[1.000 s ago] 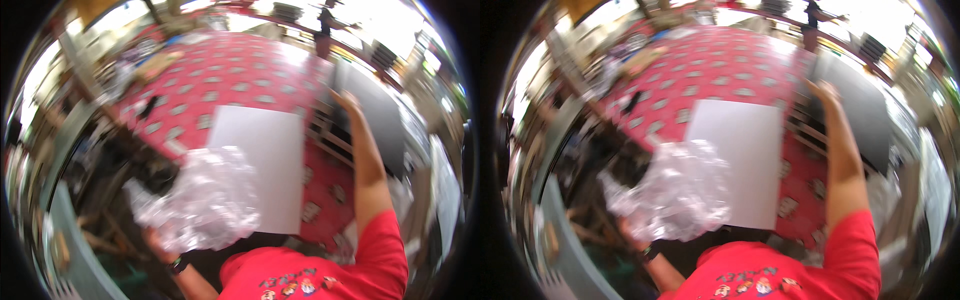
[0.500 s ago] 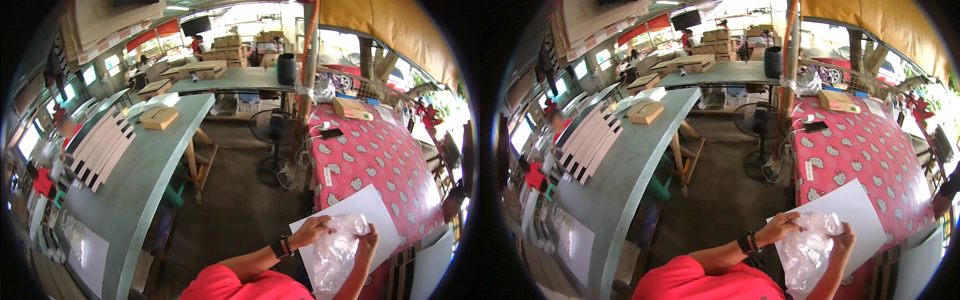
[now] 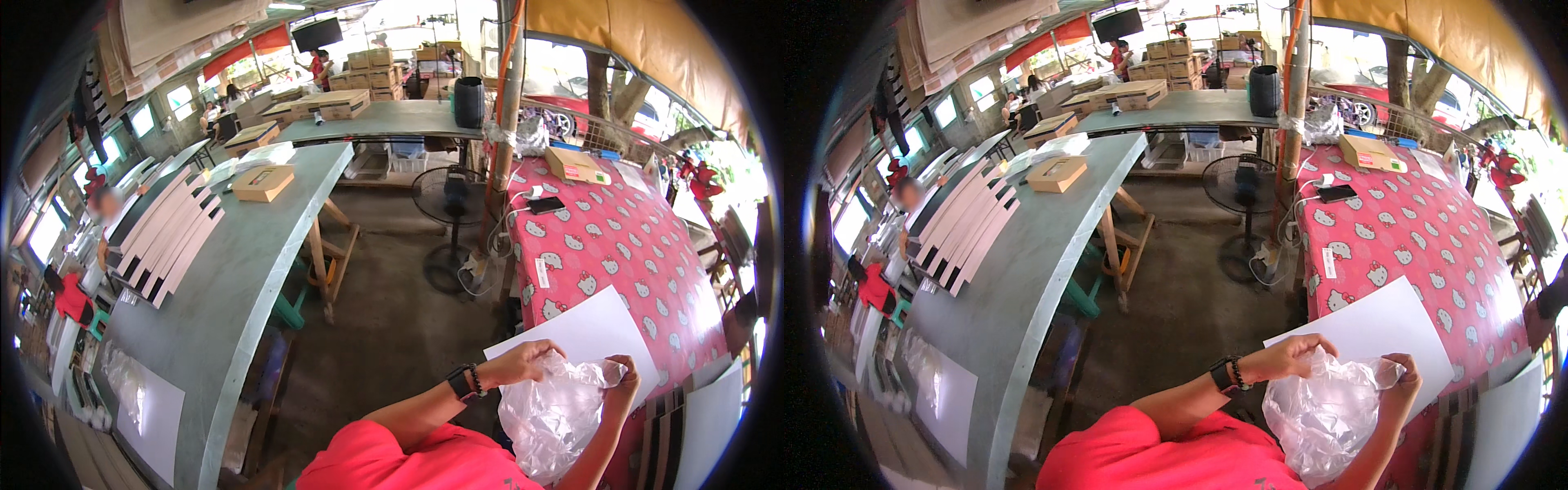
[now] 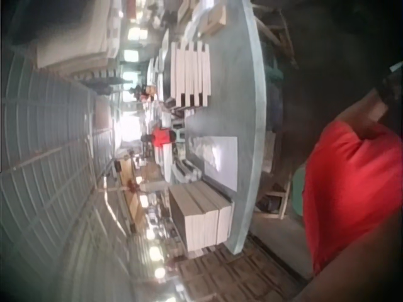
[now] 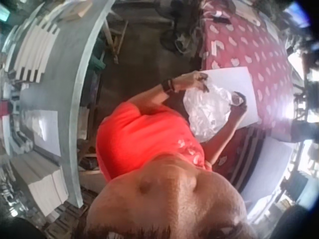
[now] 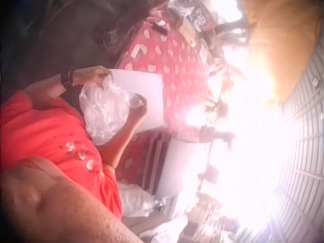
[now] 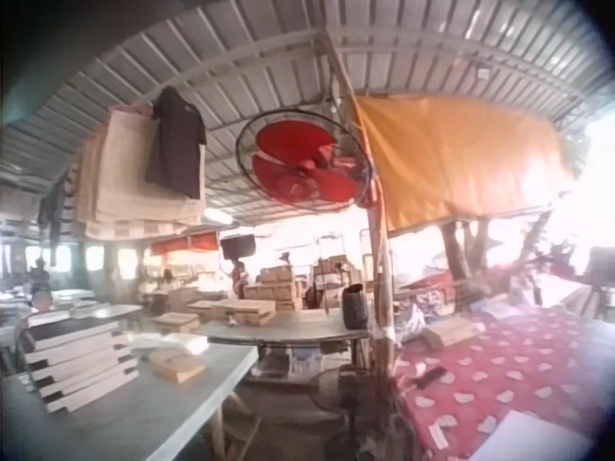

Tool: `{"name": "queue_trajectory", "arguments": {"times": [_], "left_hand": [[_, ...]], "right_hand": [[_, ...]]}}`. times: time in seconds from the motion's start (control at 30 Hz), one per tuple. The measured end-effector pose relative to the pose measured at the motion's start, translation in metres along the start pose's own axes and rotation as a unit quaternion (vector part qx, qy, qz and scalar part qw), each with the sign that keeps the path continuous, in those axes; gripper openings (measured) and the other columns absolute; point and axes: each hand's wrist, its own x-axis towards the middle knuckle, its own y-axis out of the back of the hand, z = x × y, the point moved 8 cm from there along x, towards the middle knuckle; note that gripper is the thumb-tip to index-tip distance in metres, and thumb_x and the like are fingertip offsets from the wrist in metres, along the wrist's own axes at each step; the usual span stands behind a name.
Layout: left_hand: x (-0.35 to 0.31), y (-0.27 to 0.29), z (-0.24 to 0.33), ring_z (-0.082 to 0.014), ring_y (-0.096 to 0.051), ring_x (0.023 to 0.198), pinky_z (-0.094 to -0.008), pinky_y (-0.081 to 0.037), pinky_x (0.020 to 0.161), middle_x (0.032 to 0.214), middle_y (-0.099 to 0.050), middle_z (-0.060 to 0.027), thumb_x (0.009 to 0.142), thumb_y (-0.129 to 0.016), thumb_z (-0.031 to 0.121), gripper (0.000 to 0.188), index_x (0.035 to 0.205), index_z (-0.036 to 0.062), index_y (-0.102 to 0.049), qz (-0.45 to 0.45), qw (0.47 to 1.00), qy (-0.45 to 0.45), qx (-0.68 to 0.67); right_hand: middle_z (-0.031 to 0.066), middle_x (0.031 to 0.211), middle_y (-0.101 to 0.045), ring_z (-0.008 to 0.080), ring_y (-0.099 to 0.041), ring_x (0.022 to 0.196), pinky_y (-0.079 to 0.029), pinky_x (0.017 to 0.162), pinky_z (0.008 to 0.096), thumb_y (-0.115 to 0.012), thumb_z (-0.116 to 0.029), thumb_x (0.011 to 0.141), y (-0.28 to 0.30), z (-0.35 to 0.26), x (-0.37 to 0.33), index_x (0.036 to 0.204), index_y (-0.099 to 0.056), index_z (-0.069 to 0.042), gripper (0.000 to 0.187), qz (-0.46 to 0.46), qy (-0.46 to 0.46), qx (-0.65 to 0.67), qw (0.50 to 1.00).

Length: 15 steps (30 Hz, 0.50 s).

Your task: The person places black paper boards into plastic bags by hand, then stacks the bagged boards on a pallet and on a table.

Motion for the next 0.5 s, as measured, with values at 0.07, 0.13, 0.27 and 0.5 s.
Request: {"name": "queue_trajectory", "arguments": {"times": [0.07, 0.13, 0.27, 0.5], "left_hand": [[0.014, -0.017, -0.001, -0.0094, -0.054, 0.069, -0.0217, -0.043, 0.062, 0.081, -0.058, -0.0031, 0.070, -0.059, 0.001, 0.031, 0.101, 0.0015, -0.052, 0.024, 1.000, -0.008, 0.017], [0.028, -0.032, -0.019, -0.0112, -0.055, 0.072, -0.0239, -0.045, 0.058, 0.086, -0.057, -0.0043, 0.069, -0.060, 0.002, 0.035, 0.103, 0.0008, -0.051, 0.027, 0.996, 0.083, -0.033], [0.044, -0.021, -0.023, -0.0065, -0.043, 0.051, -0.0216, -0.034, 0.043, 0.062, -0.048, 0.0001, 0.076, -0.058, 0.016, 0.024, 0.096, 0.0039, -0.057, 0.067, 0.981, 0.183, 0.017], [0.054, -0.058, -0.035, -0.0022, -0.033, 0.037, -0.0173, -0.022, 0.034, 0.046, -0.039, 0.0057, 0.078, -0.060, 0.031, 0.027, 0.088, 0.0061, -0.063, 0.101, 0.962, 0.245, -0.070]], "right_hand": [[-0.0023, 0.059, -0.051, 0.0044, -0.043, 0.052, -0.035, 0.047, 0.0203, -0.051, 0.004, 0.069, -0.001, -0.014, -0.011, 0.072, -0.057, -0.001, 0.008, -0.011, 0.060, -0.098, 0.993], [0.0013, 0.054, -0.050, 0.0048, -0.043, 0.048, -0.034, 0.045, 0.0216, -0.051, 0.004, 0.069, 0.016, -0.013, -0.018, 0.070, -0.057, 0.001, 0.007, -0.002, 0.081, -0.222, 0.972], [-0.0017, 0.051, -0.046, 0.0053, -0.043, 0.046, -0.033, 0.042, 0.0208, -0.060, -0.008, 0.074, 0.039, -0.010, -0.019, 0.071, -0.055, 0.000, 0.010, 0.075, -0.019, -0.175, 0.982], [-0.0023, 0.052, -0.049, 0.0025, -0.042, 0.045, -0.032, 0.043, 0.0174, -0.061, -0.017, 0.078, 0.083, 0.000, -0.039, 0.074, -0.058, -0.002, 0.016, 0.135, -0.075, -0.051, 0.987]]}}
